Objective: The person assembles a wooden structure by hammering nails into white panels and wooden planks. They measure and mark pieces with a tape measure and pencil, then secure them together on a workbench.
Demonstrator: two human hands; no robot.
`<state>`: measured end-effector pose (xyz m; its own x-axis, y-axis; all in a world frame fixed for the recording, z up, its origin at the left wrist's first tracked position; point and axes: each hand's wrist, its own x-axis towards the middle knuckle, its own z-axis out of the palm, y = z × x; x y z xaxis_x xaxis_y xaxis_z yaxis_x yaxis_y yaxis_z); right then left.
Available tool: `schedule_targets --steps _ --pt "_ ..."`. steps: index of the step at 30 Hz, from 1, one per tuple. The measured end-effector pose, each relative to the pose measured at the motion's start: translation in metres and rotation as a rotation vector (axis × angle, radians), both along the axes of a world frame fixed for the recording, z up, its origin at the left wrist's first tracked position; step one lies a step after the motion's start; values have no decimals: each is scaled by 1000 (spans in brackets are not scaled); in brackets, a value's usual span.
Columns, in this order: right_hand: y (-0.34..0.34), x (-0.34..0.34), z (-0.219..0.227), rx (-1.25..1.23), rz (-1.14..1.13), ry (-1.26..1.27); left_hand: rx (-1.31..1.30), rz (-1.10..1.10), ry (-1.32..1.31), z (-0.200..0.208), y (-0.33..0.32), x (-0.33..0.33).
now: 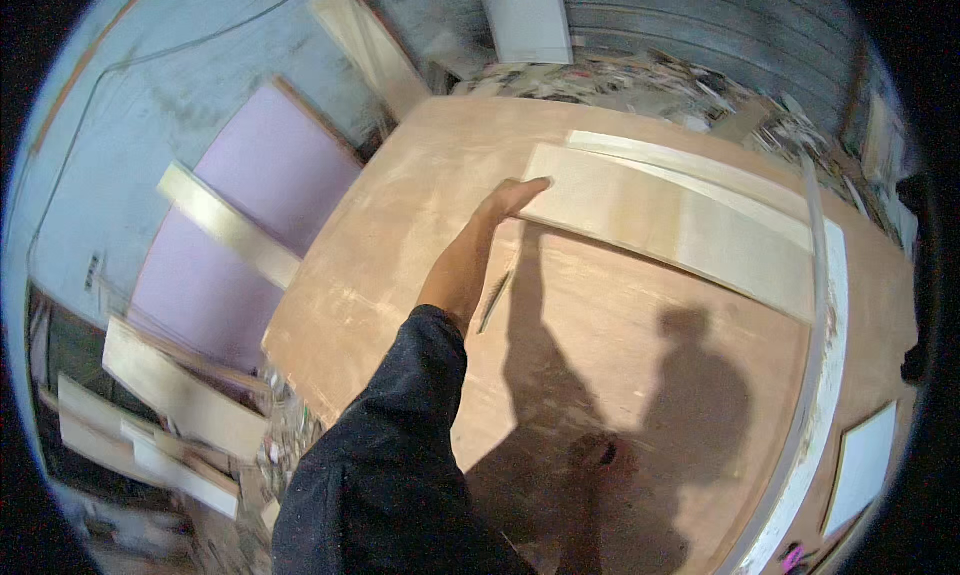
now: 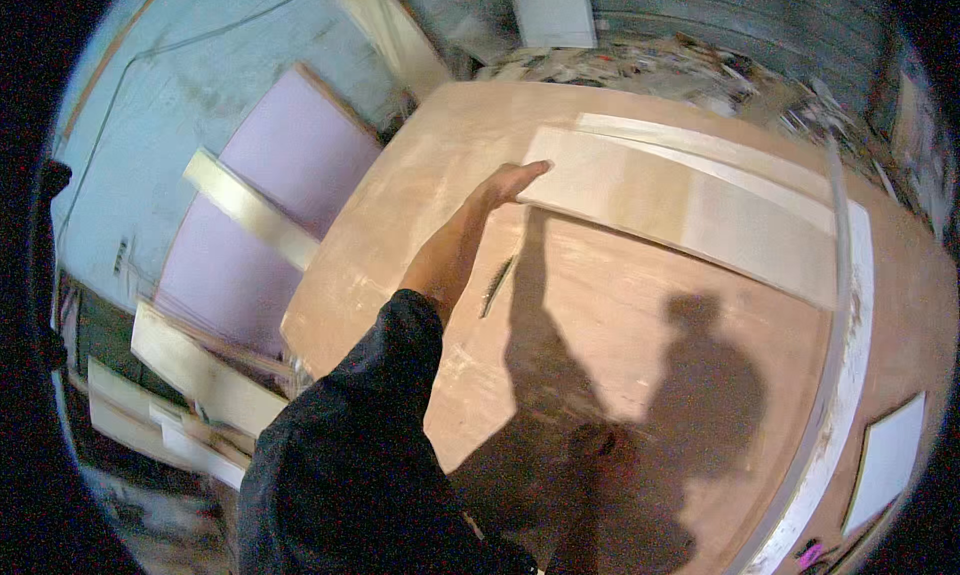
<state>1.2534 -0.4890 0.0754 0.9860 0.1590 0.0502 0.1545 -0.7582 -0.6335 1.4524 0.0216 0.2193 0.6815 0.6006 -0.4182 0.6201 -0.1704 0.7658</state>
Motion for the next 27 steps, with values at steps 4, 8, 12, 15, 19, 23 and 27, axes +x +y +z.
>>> schedule_targets --steps 4,8,12,15,19,23,27 --pt "-4 4 2 290 25 -54 -507 -116 -408 84 -72 -79" --pt "-7 1 -2 123 3 -23 -493 147 -744 105 -187 -197" --pt "-9 -3 -9 119 -73 -71 -617 284 -884 117 -216 -321" --pt "-10 -1 -17 113 -112 -100 -677 442 -978 127 -188 -426" --pt "-11 1 -26 -19 -42 -368 -568 588 -1195 116 -158 -549" --pt "-6 4 -29 -137 -120 -240 -327 725 -1070 89 -147 -617" --pt "4 6 -26 -212 -242 -292 -211 828 -1124 70 -122 -643"
